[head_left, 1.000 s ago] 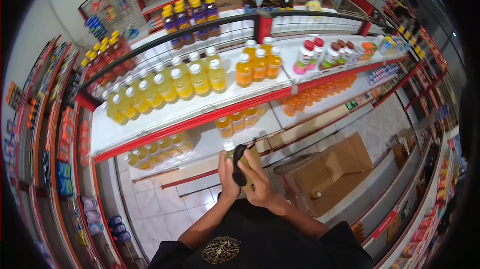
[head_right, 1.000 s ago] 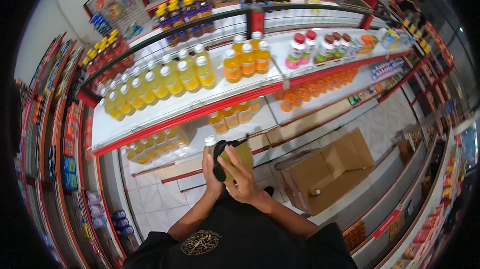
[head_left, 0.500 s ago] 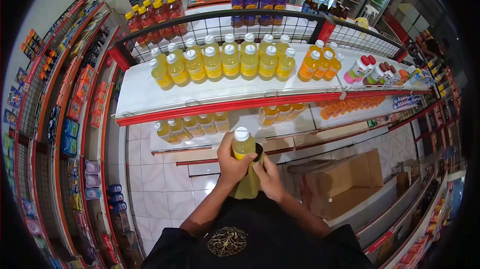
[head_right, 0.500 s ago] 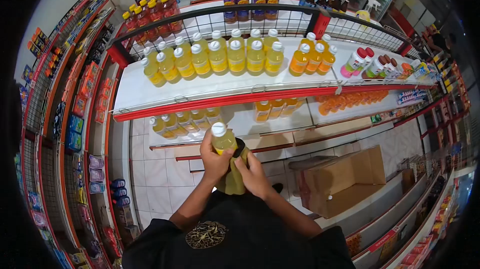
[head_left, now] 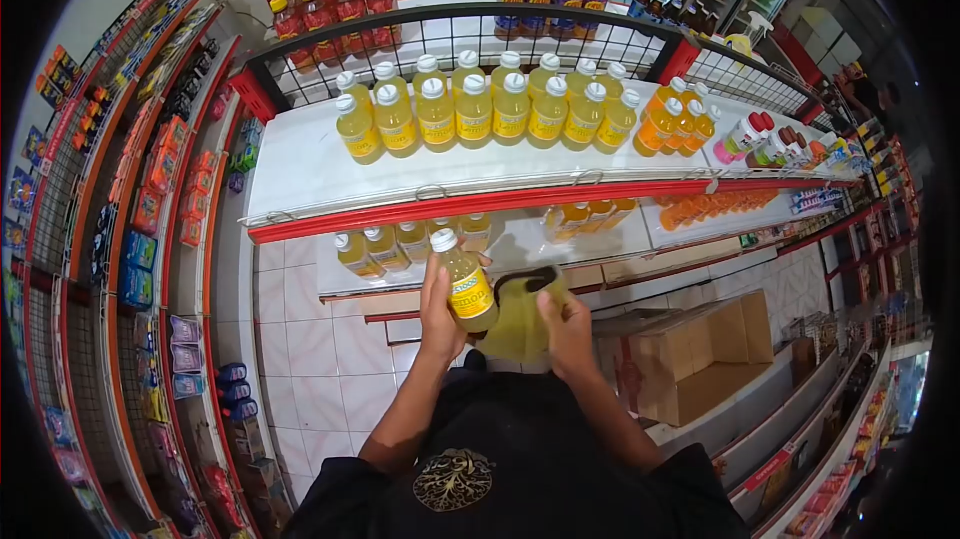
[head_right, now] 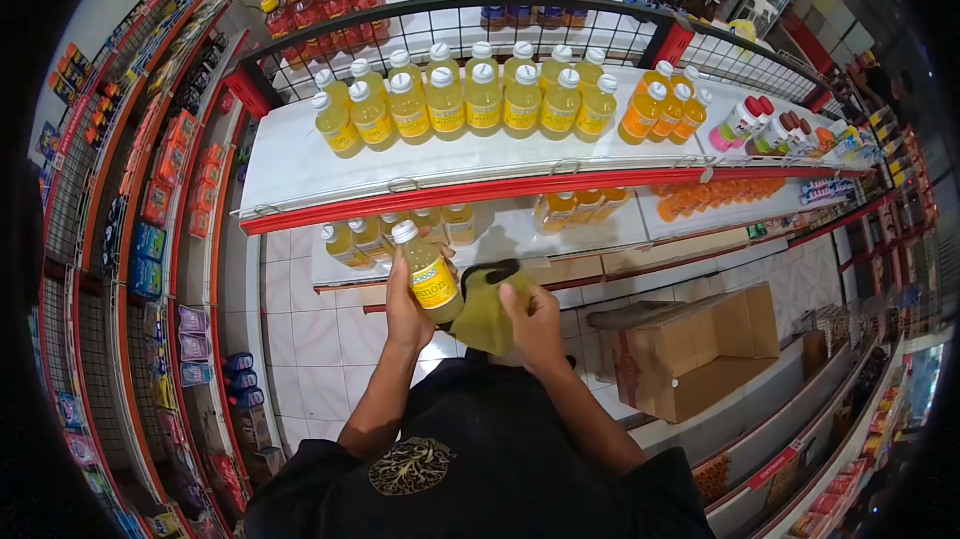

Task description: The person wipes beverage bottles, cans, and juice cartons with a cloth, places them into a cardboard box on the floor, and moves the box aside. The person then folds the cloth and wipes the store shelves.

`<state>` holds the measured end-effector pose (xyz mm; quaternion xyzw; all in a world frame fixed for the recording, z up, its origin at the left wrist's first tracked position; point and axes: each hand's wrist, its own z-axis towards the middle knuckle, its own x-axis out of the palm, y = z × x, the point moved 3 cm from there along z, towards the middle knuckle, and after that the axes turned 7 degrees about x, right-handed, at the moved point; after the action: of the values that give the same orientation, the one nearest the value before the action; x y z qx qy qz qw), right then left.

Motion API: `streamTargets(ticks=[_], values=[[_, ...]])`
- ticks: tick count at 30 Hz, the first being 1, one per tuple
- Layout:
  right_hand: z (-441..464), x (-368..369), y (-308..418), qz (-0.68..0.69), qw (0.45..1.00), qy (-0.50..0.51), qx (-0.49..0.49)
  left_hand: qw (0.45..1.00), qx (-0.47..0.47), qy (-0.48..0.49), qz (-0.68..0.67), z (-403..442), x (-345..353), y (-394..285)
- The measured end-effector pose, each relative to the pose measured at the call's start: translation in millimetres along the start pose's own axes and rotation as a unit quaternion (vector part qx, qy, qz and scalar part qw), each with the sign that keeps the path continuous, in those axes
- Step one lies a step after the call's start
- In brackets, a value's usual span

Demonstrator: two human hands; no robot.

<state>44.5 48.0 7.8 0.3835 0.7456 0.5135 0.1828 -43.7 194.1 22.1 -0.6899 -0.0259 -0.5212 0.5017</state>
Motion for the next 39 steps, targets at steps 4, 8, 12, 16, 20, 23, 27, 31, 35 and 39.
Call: streamTargets(ticks=[4, 8, 12, 16, 20, 23, 27, 31, 35, 39], values=[[-0.9, -4.6, 8.6, 0.122, 0.981, -0.097, -0.118, 0.999, 0.039, 0.004, -0.014, -0.9, -13.4, 2.5], [-17.3, 3.8, 18.5, -0.021, 0.978, -0.098, -0.181, 0.995, 0.027, 0.075, 0.058, -0.4, -16.7, 12.3], [-27.5, 40.3, 26.3, -0.186, 0.952, 0.007, -0.241, 0.990, 0.079, 0.030, 0.109, -2.1, -9.6, 18.8], [-25.3, 52.8, 39.4, -0.303, 0.882, -0.014, -0.359, 0.997, 0.021, 0.043, 0.055, -7.7, -7.1, 25.1], [-13.5, 51.6, 45.0, -0.280, 0.884, -0.008, -0.374, 0.999, -0.034, 0.000, -0.017, -16.6, 7.7, 29.7], [-9.3, 52.0, 43.0, -0.248, 0.896, -0.006, -0.368, 0.997, -0.047, -0.006, -0.060, -19.0, -1.3, 40.8], [2.1, 48.6, 27.0, -0.106, 0.966, 0.038, -0.231, 0.996, -0.029, 0.060, 0.061, -21.7, -11.7, 40.8], [7.5, 43.4, 39.5, -0.163, 0.936, -0.013, -0.311, 0.994, -0.049, 0.097, 0.008, -20.0, -25.1, 44.3], [6.5, 36.2, 49.8, -0.118, 0.982, 0.079, -0.125, 0.986, -0.119, 0.098, 0.055, -19.6, -14.0, 28.5], [12.0, 25.0, 47.3, -0.065, 0.981, 0.141, -0.116, 0.982, -0.120, 0.109, 0.094, -20.1, -22.5, 28.9]])
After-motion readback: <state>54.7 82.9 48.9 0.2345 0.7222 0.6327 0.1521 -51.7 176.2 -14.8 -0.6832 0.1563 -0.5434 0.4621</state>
